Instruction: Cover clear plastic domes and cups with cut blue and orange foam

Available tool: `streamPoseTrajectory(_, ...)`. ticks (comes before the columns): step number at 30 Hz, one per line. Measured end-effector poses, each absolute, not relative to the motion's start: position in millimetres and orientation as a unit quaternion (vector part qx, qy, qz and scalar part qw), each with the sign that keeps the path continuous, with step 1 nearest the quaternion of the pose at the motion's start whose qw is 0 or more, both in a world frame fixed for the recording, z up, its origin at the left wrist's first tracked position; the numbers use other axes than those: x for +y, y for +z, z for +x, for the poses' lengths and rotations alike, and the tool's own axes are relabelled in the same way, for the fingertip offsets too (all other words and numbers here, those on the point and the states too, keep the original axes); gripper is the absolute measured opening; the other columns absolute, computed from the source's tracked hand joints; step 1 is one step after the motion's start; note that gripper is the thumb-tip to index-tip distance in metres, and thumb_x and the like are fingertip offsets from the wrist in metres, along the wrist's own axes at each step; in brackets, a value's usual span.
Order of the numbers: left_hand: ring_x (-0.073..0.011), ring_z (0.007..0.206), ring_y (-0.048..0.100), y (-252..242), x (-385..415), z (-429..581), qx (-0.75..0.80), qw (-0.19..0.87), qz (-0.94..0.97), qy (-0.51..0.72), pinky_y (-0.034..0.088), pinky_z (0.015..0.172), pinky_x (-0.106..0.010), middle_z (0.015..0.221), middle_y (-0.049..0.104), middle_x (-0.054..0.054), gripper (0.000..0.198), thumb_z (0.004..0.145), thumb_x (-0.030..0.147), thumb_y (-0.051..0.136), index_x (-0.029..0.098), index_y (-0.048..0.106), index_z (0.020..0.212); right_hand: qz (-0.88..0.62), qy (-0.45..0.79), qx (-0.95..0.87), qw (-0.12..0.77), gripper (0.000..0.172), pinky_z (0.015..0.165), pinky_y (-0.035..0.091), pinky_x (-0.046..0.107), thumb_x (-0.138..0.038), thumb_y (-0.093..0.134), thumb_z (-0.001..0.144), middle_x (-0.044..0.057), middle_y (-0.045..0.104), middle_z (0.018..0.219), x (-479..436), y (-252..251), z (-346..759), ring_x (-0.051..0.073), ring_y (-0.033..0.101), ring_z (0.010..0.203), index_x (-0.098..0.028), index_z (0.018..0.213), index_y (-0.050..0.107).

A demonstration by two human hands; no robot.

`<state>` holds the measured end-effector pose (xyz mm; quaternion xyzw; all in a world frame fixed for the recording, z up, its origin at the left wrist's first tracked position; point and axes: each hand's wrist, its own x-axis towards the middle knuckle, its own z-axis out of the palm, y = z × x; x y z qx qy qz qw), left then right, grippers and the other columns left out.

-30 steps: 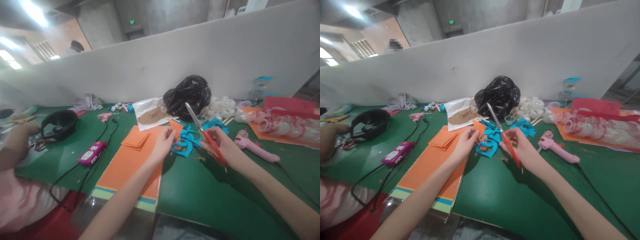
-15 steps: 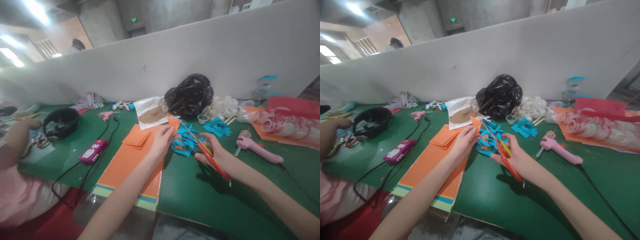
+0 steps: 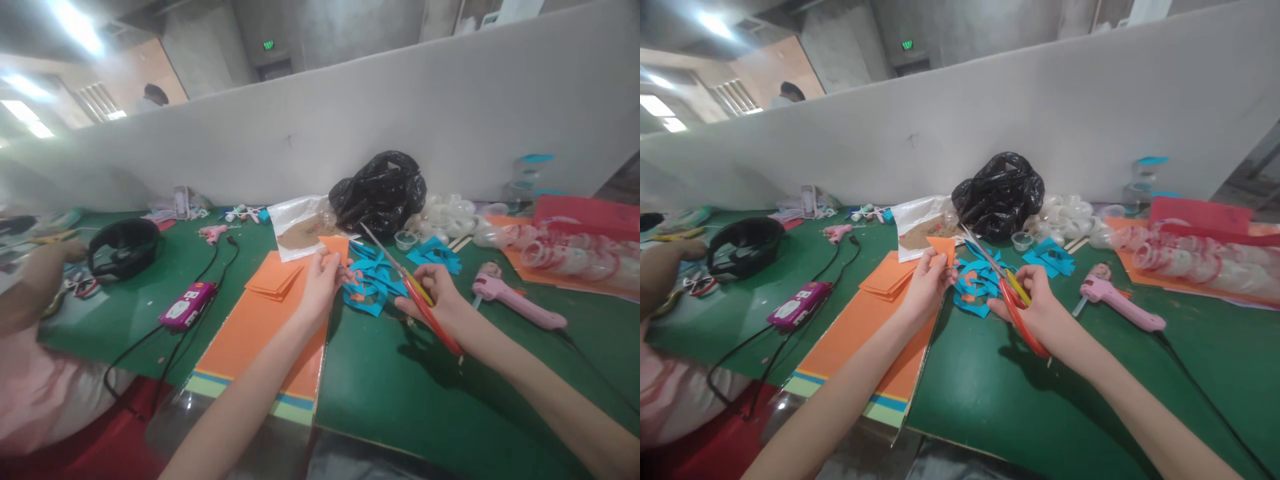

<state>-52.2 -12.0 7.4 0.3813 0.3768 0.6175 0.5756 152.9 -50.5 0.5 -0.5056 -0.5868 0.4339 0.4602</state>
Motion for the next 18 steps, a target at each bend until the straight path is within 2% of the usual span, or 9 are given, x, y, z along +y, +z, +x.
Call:
streamPoseTrajectory(4, -0.0084, 0.061, 0.062, 7.7, -13.3, -51.4, 0.376, 0.571, 0.398, 0.612, 0.048, 0.061, -0.020, 0.079, 0.071, 0.002, 0.039, 0.080, 0.034, 0.078, 0.023, 0.044, 0.096, -0.461, 0.351, -0.624, 0.525, 0.054, 0.066, 0.055, 0.035, -0.053, 0.078, 0.075, -0.002, 0.059, 0.092, -45.9, -4.8, 161.3, 0.018, 0.062, 0.073, -0.030, 0.102, 0.037)
streamPoseTrajectory(6, -0.0085, 0.062, 0.062, 7.8, -13.5, -51.5, 0.377, 0.570, 0.404, 0.609, 0.048, 0.062, -0.021, 0.079, 0.071, 0.002, 0.036, 0.080, 0.032, 0.078, 0.022, 0.047, 0.095, -0.468, 0.244, -0.656, 0.540, 0.045, 0.080, 0.057, 0.043, -0.044, 0.076, 0.077, 0.003, 0.060, 0.104, -42.0, -5.0, 170.8, 0.022, 0.065, 0.087, -0.029, 0.103, 0.042)
streamPoseTrajectory(8, -0.0082, 0.063, 0.061, 7.8, -13.3, -51.7, 0.377, 0.567, 0.409, 0.608, 0.049, 0.063, -0.022, 0.079, 0.070, 0.002, 0.032, 0.081, 0.031, 0.077, 0.021, 0.050, 0.093, -0.474, 0.118, -0.687, 0.538, 0.039, 0.088, 0.055, 0.050, -0.040, 0.074, 0.077, 0.006, 0.060, 0.106, -38.9, -3.1, 181.8, 0.028, 0.065, 0.097, -0.029, 0.104, 0.047)
streamPoseTrajectory(10, -0.0080, 0.063, 0.061, 7.7, -12.8, -52.0, 0.377, 0.564, 0.414, 0.607, 0.049, 0.064, -0.022, 0.080, 0.069, 0.001, 0.029, 0.081, 0.032, 0.077, 0.019, 0.053, 0.091, -0.482, 0.025, -0.697, 0.530, 0.039, 0.089, 0.054, 0.053, -0.041, 0.075, 0.076, 0.008, 0.061, 0.105, -37.5, 0.7, 191.4, 0.032, 0.063, 0.101, -0.028, 0.105, 0.051)
streamPoseTrajectory(13, -0.0084, 0.063, 0.061, 6.9, -12.1, -52.1, 0.379, 0.563, 0.419, 0.603, 0.050, 0.065, -0.023, 0.078, 0.067, 0.001, 0.029, 0.082, 0.034, 0.078, 0.018, 0.054, 0.089, -0.517, -0.048, -0.670, 0.530, 0.046, 0.088, 0.053, 0.054, -0.048, 0.074, 0.074, 0.011, 0.061, 0.108, -37.9, 8.5, 199.6, 0.034, 0.062, 0.100, -0.026, 0.109, 0.055)
streamPoseTrajectory(16, -0.0092, 0.065, 0.062, 6.0, -12.1, -51.9, 0.372, 0.562, 0.424, 0.604, 0.050, 0.065, -0.023, 0.077, 0.067, 0.001, 0.032, 0.080, 0.036, 0.079, 0.018, 0.054, 0.089, -0.567, -0.014, -0.631, 0.529, 0.043, 0.081, 0.051, 0.049, -0.054, 0.069, 0.075, 0.009, 0.062, 0.096, -35.2, 14.7, 202.0, 0.030, 0.062, 0.089, -0.023, 0.104, 0.060)
streamPoseTrajectory(18, -0.0101, 0.066, 0.063, 5.6, -12.6, -51.8, 0.365, 0.562, 0.426, 0.608, 0.050, 0.064, -0.023, 0.074, 0.065, 0.003, 0.035, 0.078, 0.038, 0.081, 0.019, 0.054, 0.090, -0.582, 0.150, -0.602, 0.526, 0.039, 0.069, 0.049, 0.041, -0.059, 0.066, 0.079, 0.003, 0.060, 0.081, -29.1, 15.9, 202.1, 0.023, 0.058, 0.073, -0.025, 0.096, 0.060)
